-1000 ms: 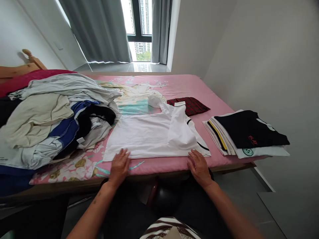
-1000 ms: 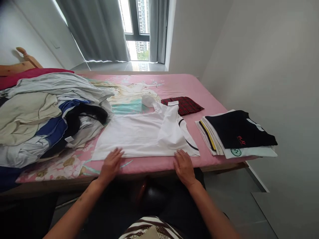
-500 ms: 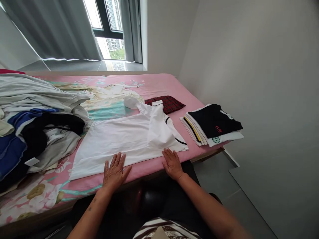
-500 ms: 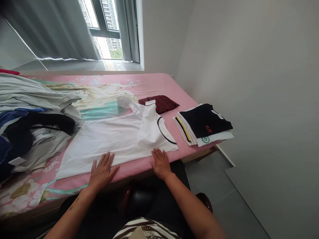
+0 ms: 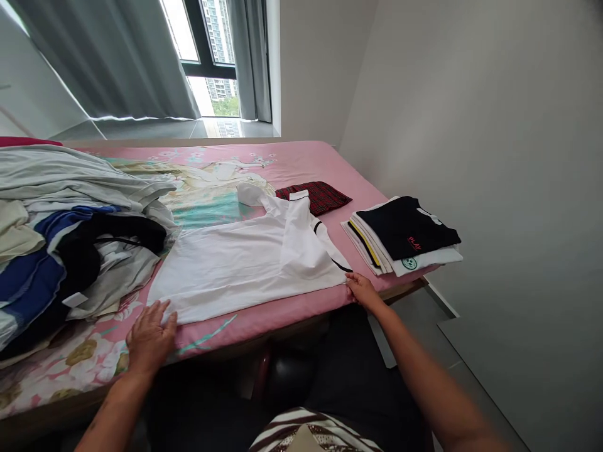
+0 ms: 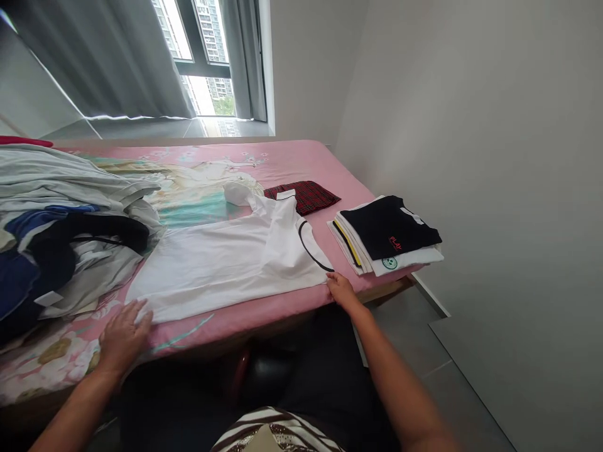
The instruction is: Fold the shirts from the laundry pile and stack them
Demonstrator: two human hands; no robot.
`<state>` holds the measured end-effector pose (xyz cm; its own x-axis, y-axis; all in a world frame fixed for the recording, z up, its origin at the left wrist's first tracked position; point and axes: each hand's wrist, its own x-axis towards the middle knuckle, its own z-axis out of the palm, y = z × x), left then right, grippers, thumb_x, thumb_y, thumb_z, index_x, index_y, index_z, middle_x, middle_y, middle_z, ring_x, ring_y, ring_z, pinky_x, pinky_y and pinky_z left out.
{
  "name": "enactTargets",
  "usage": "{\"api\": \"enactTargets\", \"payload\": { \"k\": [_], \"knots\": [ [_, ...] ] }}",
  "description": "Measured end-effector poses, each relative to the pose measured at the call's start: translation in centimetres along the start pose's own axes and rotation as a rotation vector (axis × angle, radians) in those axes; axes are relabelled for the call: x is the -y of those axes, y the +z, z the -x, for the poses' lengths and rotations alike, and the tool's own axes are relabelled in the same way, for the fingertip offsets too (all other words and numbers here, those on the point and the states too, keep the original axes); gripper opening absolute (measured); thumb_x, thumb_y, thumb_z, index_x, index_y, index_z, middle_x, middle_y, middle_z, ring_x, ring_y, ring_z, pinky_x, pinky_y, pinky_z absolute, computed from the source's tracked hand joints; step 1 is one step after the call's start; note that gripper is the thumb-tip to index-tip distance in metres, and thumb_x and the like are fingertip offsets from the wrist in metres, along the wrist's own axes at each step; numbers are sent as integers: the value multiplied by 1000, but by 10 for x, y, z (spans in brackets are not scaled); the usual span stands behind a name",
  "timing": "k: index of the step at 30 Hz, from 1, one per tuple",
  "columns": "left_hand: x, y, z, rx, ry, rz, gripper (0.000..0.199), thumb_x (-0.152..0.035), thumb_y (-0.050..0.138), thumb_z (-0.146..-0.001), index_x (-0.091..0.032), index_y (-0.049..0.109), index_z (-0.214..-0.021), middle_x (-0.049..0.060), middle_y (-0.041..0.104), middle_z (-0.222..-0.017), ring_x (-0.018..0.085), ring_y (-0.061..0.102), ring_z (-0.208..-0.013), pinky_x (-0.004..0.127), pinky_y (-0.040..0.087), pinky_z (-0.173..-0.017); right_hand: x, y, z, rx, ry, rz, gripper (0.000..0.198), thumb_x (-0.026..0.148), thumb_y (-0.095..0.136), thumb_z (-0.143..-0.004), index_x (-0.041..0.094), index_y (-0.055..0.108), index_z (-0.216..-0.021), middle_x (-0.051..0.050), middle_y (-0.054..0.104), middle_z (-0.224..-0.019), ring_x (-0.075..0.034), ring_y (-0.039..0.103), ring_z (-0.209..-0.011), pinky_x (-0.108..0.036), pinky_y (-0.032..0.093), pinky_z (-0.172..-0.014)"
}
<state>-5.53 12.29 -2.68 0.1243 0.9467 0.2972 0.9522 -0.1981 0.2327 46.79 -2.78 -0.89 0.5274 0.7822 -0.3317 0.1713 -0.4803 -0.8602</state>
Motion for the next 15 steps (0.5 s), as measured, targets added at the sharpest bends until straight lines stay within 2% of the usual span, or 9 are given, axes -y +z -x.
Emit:
{"api": "enactTargets", "payload": {
  "k": [2,4,6,10,13,15],
  "knots": [
    [23,-11,-4,73,-56,-7,50,-38,38,-86,-12,54,-125,14,55,-130,29,45,-125,45,34,-105,4,0,1,66,16,27,28,35,53,-77,16,57,-97,7,51,-48,-8,43,-34,-17,31,-36],
    [32,-27,-5,155,-95,13,47,-36,42,-83,-12,56,-121,13,59,-124,27,49,-121,42,37,-104,5,-1,2,153,31,63,21,36,52,-79,16,55,-85,6,50,-48,-7,43,-34,-17,29,-34],
    [31,-43,-5,225,-118,70,42,-35,46,-85,-12,58,-118,11,60,-121,25,52,-116,40,39,-103,2,-2,-1,219,69,84,22,40,50,-80,18,51,-80,5,51,-51,-7,44,-35,-17,27,-33],
    [19,-66,-10,311,-189,133,38,-38,55,-87,-14,56,-116,8,58,-116,23,58,-102,42,50,-86,-3,-5,-14,321,99,52,23,42,53,-80,19,48,-80,3,54,-58,-6,44,-36,-16,25,-33],
    [15,-73,-22,362,-214,149,34,-38,54,-88,-14,57,-113,7,59,-111,20,59,-95,38,52,-80,4,-8,-16,378,117,113,23,40,54,-82,18,46,-76,3,54,-56,-6,45,-37,-15,26,-33],
    [15,-71,-34,435,-209,173,31,-39,57,-85,-12,60,-99,4,63,-93,15,60,-80,33,51,-72,13,-11,-16,398,140,150,23,38,53,-83,18,46,-75,3,54,-53,-6,46,-37,-15,28,-34]
  ]
}}
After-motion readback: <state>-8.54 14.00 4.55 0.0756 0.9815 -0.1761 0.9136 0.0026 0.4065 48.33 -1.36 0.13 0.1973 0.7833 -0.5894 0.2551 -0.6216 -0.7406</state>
